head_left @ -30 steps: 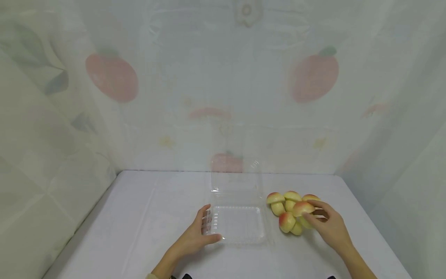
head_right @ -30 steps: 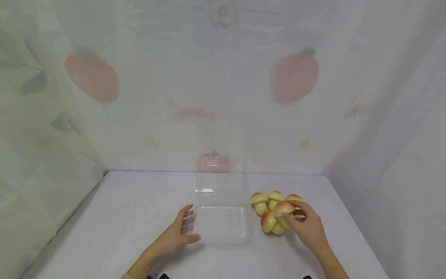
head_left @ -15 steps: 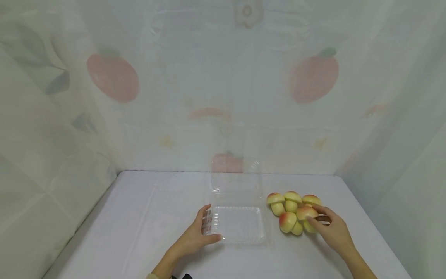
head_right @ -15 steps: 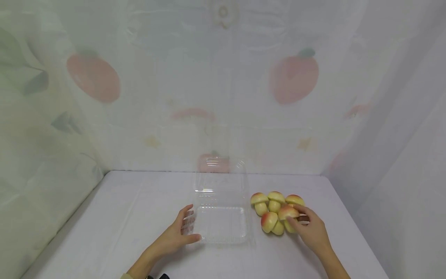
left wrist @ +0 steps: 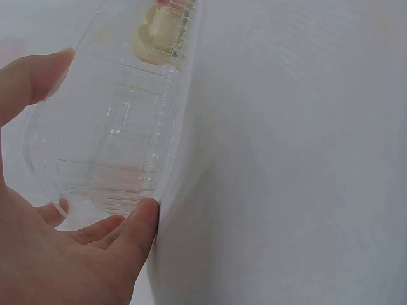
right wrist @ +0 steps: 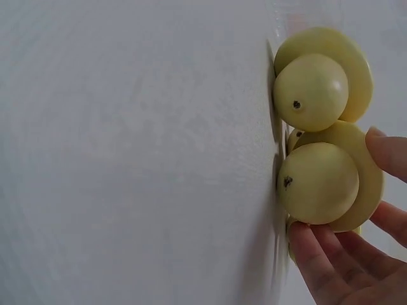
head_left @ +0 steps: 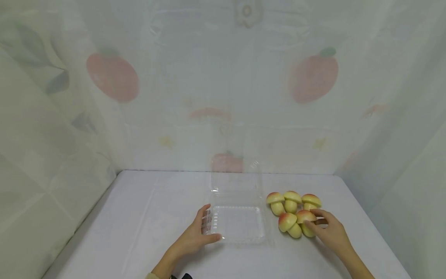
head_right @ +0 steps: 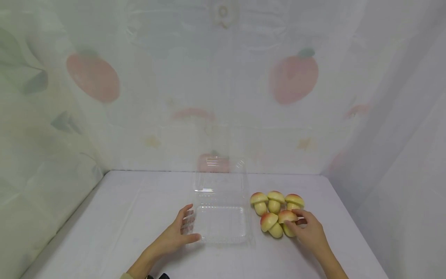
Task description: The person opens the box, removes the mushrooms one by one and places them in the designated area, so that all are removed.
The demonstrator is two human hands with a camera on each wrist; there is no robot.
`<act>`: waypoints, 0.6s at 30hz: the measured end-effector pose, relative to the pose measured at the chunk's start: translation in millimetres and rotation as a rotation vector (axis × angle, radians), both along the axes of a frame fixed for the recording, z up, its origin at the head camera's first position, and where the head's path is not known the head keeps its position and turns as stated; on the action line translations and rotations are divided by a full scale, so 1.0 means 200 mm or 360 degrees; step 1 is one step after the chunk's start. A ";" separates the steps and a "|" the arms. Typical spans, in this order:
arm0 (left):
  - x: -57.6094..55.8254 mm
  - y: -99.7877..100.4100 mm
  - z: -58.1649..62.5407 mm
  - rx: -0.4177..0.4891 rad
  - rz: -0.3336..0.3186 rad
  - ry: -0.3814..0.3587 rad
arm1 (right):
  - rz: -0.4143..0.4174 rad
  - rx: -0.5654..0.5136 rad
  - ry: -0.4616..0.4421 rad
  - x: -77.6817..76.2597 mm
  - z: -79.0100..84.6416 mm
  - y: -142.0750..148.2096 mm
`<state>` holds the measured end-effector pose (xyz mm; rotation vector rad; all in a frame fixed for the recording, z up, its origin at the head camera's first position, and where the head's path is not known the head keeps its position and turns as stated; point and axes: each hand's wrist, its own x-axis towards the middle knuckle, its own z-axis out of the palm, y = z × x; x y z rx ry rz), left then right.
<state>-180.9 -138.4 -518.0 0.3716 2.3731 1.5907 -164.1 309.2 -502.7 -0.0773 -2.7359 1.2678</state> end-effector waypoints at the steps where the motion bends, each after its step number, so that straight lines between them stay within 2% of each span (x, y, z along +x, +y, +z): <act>1: 0.00 0.00 0.00 0.0004 -0.0003 -0.0001 | 0.0000 0.0002 0.0000 0.00 0.00 0.00; 8: 0.00 0.00 0.01 0.0028 -0.0019 -0.0004 | 0.0005 0.0025 0.0010 0.00 0.00 0.01; 13: 0.01 0.01 0.02 0.0020 -0.0015 -0.0006 | 0.0040 0.0071 0.0182 0.01 0.01 0.00; 18: 0.01 0.02 0.03 -0.0022 -0.0018 0.0022 | 0.0037 0.0185 0.0341 0.01 0.01 0.01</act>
